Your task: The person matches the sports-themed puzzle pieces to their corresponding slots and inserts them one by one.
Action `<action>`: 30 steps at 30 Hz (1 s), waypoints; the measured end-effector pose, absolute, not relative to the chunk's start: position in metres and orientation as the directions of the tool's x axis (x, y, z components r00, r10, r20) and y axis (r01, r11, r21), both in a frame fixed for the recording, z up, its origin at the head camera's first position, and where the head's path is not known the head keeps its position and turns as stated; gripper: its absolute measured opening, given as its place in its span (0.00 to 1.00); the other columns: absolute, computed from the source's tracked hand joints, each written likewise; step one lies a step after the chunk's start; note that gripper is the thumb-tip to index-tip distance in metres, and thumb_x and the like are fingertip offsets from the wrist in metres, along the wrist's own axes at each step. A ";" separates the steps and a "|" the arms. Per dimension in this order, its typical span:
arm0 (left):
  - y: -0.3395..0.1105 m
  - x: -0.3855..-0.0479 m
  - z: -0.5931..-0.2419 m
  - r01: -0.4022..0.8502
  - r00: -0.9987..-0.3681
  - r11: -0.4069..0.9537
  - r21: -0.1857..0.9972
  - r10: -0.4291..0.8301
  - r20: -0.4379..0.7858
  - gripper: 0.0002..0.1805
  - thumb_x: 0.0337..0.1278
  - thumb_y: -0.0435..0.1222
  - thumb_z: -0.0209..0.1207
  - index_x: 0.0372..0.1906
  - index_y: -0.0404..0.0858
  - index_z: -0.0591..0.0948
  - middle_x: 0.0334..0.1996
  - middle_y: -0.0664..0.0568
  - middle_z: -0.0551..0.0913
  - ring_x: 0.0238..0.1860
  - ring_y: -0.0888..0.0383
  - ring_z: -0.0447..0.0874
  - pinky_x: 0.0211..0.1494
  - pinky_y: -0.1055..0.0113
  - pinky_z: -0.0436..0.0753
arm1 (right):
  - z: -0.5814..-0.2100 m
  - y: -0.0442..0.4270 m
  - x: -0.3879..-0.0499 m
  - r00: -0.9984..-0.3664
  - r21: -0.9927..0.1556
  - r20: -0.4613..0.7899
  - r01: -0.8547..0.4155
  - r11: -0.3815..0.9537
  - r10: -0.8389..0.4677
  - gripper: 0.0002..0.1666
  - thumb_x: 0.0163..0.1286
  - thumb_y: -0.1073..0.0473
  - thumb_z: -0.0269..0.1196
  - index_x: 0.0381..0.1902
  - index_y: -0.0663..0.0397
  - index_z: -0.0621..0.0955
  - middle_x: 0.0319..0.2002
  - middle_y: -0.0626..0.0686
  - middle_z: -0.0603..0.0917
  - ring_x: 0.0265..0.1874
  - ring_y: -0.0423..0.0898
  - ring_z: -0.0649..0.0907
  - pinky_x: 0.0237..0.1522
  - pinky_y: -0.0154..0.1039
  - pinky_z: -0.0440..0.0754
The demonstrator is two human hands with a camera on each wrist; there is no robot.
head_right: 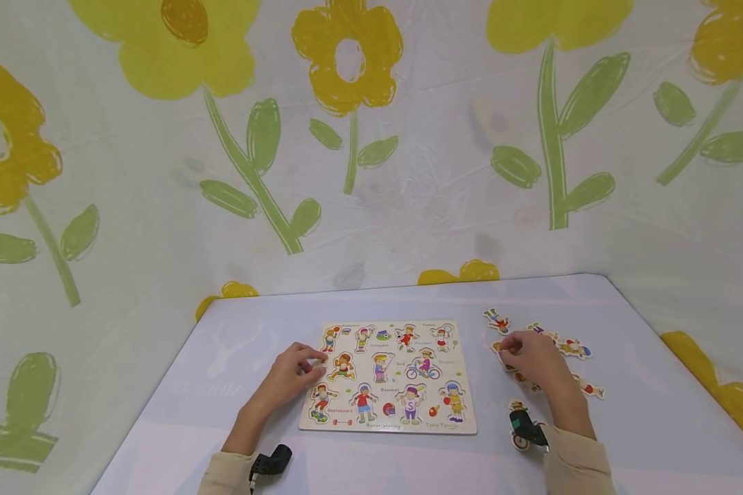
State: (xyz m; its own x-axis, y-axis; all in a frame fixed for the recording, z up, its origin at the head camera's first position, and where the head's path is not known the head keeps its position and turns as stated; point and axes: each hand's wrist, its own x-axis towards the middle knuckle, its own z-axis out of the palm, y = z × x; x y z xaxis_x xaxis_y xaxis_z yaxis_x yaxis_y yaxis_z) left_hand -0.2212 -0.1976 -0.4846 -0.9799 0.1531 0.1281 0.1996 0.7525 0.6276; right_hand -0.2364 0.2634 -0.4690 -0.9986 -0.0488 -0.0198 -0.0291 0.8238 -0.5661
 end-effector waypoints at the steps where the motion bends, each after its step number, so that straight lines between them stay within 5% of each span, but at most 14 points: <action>1: -0.198 -0.221 -0.485 0.199 -0.980 0.752 0.629 0.152 0.128 0.12 0.57 0.39 0.66 0.46 0.44 0.86 0.44 0.50 0.77 0.34 0.61 0.72 0.32 0.73 0.71 | -0.468 0.262 -0.236 -0.998 -0.568 -0.026 -0.026 0.823 -0.049 0.11 0.64 0.61 0.64 0.44 0.60 0.83 0.35 0.54 0.83 0.27 0.45 0.78 0.26 0.38 0.76; 11: -0.199 -0.221 -0.486 0.206 -0.979 0.745 0.635 0.154 0.136 0.12 0.56 0.38 0.67 0.46 0.44 0.86 0.44 0.50 0.77 0.34 0.61 0.71 0.32 0.73 0.71 | -0.455 0.244 -0.235 -0.995 -0.572 -0.015 -0.070 0.818 -0.095 0.11 0.64 0.57 0.64 0.43 0.57 0.83 0.33 0.52 0.81 0.23 0.45 0.76 0.22 0.38 0.75; 30: -0.198 -0.221 -0.485 0.214 -0.977 0.743 0.635 0.156 0.147 0.12 0.56 0.37 0.67 0.45 0.42 0.86 0.44 0.48 0.78 0.34 0.59 0.73 0.33 0.73 0.71 | -0.446 0.201 -0.236 -0.969 -0.522 0.098 -0.245 0.817 -0.228 0.06 0.61 0.58 0.68 0.36 0.53 0.85 0.30 0.47 0.82 0.29 0.42 0.75 0.30 0.34 0.72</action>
State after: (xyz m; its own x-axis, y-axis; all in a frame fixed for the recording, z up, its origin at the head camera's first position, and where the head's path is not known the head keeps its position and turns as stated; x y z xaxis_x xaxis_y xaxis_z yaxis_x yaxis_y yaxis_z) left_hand -0.2210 -0.1984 -0.4854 -0.9768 0.1560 0.1465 0.2138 0.7425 0.6348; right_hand -0.2363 0.2007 -0.4461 -0.9688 -0.2276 0.0981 -0.2448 0.8168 -0.5224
